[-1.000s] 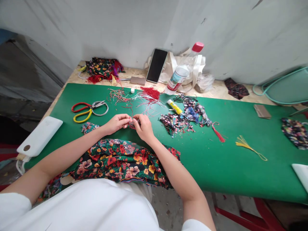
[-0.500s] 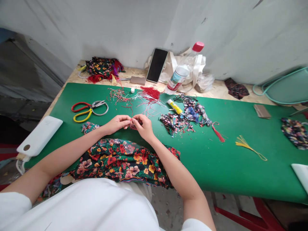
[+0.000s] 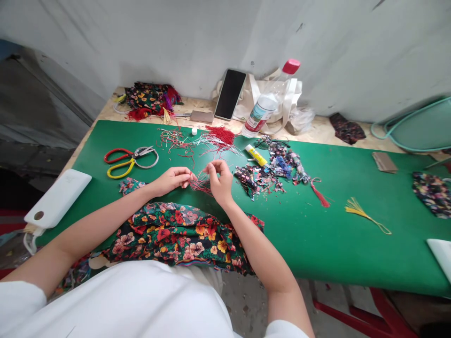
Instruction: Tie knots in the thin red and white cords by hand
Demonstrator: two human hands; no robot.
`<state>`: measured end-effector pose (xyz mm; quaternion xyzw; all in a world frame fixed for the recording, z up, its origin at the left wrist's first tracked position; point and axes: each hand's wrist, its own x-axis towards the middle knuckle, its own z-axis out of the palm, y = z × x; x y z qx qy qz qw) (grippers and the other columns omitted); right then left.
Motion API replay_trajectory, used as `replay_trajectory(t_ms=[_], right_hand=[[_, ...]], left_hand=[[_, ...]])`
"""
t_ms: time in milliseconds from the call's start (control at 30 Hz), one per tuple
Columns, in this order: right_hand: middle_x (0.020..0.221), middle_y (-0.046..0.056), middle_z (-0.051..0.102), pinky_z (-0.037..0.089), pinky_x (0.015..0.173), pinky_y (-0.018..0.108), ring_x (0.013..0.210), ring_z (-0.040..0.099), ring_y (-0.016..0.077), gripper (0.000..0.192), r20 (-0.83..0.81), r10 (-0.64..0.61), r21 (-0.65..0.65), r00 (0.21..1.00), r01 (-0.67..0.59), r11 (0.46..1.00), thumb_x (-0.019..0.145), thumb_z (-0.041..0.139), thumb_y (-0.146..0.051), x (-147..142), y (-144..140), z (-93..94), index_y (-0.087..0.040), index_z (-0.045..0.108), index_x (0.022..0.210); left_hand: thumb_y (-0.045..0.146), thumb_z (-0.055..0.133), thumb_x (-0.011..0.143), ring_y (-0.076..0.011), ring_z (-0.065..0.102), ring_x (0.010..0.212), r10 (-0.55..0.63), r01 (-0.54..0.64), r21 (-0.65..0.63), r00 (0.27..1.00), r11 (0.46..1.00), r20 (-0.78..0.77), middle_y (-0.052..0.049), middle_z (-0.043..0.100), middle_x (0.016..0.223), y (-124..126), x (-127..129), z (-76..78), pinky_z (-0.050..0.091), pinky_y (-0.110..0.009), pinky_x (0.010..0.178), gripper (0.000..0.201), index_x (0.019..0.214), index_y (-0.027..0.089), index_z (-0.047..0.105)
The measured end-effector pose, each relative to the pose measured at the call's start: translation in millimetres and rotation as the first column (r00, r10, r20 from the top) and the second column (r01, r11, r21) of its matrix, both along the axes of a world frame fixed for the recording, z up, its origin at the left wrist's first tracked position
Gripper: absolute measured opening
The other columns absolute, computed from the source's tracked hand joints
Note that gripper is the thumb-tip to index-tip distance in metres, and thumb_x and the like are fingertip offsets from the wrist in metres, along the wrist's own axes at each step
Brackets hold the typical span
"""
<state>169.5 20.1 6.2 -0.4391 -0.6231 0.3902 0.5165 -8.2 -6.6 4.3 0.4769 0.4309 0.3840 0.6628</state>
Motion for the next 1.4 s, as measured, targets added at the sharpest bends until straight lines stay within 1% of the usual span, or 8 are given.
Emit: replay_trajectory(t_ms=[100, 233, 400, 600, 800, 900, 1133, 1400], right_hand=[[0.075, 0.0, 0.068, 0.049, 0.067, 0.027, 0.065, 0.062, 0.0116, 0.02, -0.11, -0.073, -0.024, 0.991, 0.071, 0.997, 0.089, 0.051, -0.04, 1, 2, 1.3, -0.021, 0.047, 0.083], [0.083, 0.003, 0.072, 0.05, 0.068, 0.029, 0.066, 0.067, 0.0126, 0.022, -0.144, -0.131, -0.035, 0.981, 0.127, 0.991, 0.091, 0.048, -0.042, -1, 3, 2.3, -0.022, 0.04, 0.083], [0.102, 0.008, 0.07, 0.052, 0.077, 0.033, 0.083, 0.07, 0.0164, 0.022, -0.164, -0.164, -0.03, 0.973, 0.162, 0.986, 0.09, 0.049, -0.041, -1, 3, 1.0, -0.022, 0.04, 0.085], [0.112, 0.01, 0.065, 0.049, 0.09, 0.037, 0.102, 0.064, 0.017, 0.016, -0.103, -0.144, 0.093, 0.984, 0.154, 0.984, 0.092, 0.047, -0.038, 1, 3, -4.4, -0.022, 0.044, 0.086], [0.085, 0.005, 0.06, 0.047, 0.072, 0.033, 0.083, 0.056, 0.0169, 0.017, 0.212, -0.128, 0.304, 0.969, 0.059, 0.951, 0.09, 0.05, -0.032, 2, -1, -2.3, -0.021, 0.051, 0.078], [0.083, 0.005, 0.057, 0.045, 0.072, 0.034, 0.08, 0.053, 0.0175, 0.015, 0.332, -0.087, 0.357, 0.939, -0.039, 0.933, 0.09, 0.05, -0.03, 1, -3, -0.6, -0.021, 0.053, 0.077], [0.07, 0.002, 0.055, 0.042, 0.071, 0.033, 0.07, 0.051, 0.0162, 0.017, 0.43, 0.07, 0.316, 0.9, -0.223, 0.922, 0.089, 0.053, -0.032, -2, -6, 0.4, -0.022, 0.056, 0.076], [0.066, 0.0, 0.053, 0.041, 0.067, 0.031, 0.066, 0.049, 0.0149, 0.02, 0.428, 0.116, 0.289, 0.896, -0.257, 0.922, 0.089, 0.054, -0.036, -3, -6, -0.6, -0.022, 0.06, 0.076]], left_hand=[[0.036, 0.061, 0.077, -0.0035, 0.049, 0.056, -0.002, 0.002, 0.004, 1.0, 1.0, 0.002, -0.004, 0.066, 0.082, 1, 0, -1.0, 0.037, -0.02, 0.056, 0.025, 0.082, 0.011, 0.06], [0.037, 0.061, 0.077, -0.0037, 0.05, 0.056, 0.002, -0.002, 0.0, 1.0, 1.0, 0.006, -0.004, 0.066, 0.082, 1, 0, -2.5, 0.037, -0.019, 0.056, 0.026, 0.081, 0.011, 0.061], [0.036, 0.062, 0.078, -0.0043, 0.05, 0.057, -0.001, 0.001, -0.002, 1.0, 1.0, 0.013, -0.004, 0.065, 0.077, 1, -1, -4.4, 0.037, -0.019, 0.057, 0.026, 0.085, 0.011, 0.063], [0.034, 0.061, 0.079, -0.005, 0.05, 0.058, 0.004, -0.003, -0.019, 0.999, 1.0, 0.045, -0.002, 0.061, 0.073, 1, -1, -4.7, 0.039, -0.02, 0.06, 0.025, 0.088, 0.012, 0.064], [0.033, 0.063, 0.077, -0.004, 0.049, 0.056, 0.022, -0.019, -0.051, 0.997, 0.999, 0.072, 0.003, 0.055, 0.066, 0, 1, 2.2, 0.039, -0.02, 0.059, 0.025, 0.088, 0.011, 0.062], [0.034, 0.064, 0.075, -0.0036, 0.048, 0.054, 0.043, -0.037, -0.063, 0.995, 0.997, 0.094, 0.003, 0.054, 0.066, -1, 1, 4.0, 0.038, -0.019, 0.057, 0.025, 0.084, 0.012, 0.06], [0.037, 0.061, 0.079, -0.0032, 0.046, 0.049, 0.041, -0.04, -0.016, 0.995, 0.999, 0.088, 0.005, 0.051, 0.058, 1, -1, -4.8, 0.034, -0.018, 0.051, 0.024, 0.084, 0.013, 0.058], [0.039, 0.061, 0.08, -0.0035, 0.046, 0.047, 0.021, -0.017, -0.034, 0.994, 0.999, 0.107, 0.005, 0.053, 0.057, 1, -2, -4.4, 0.032, -0.018, 0.048, 0.025, 0.08, 0.014, 0.054]])
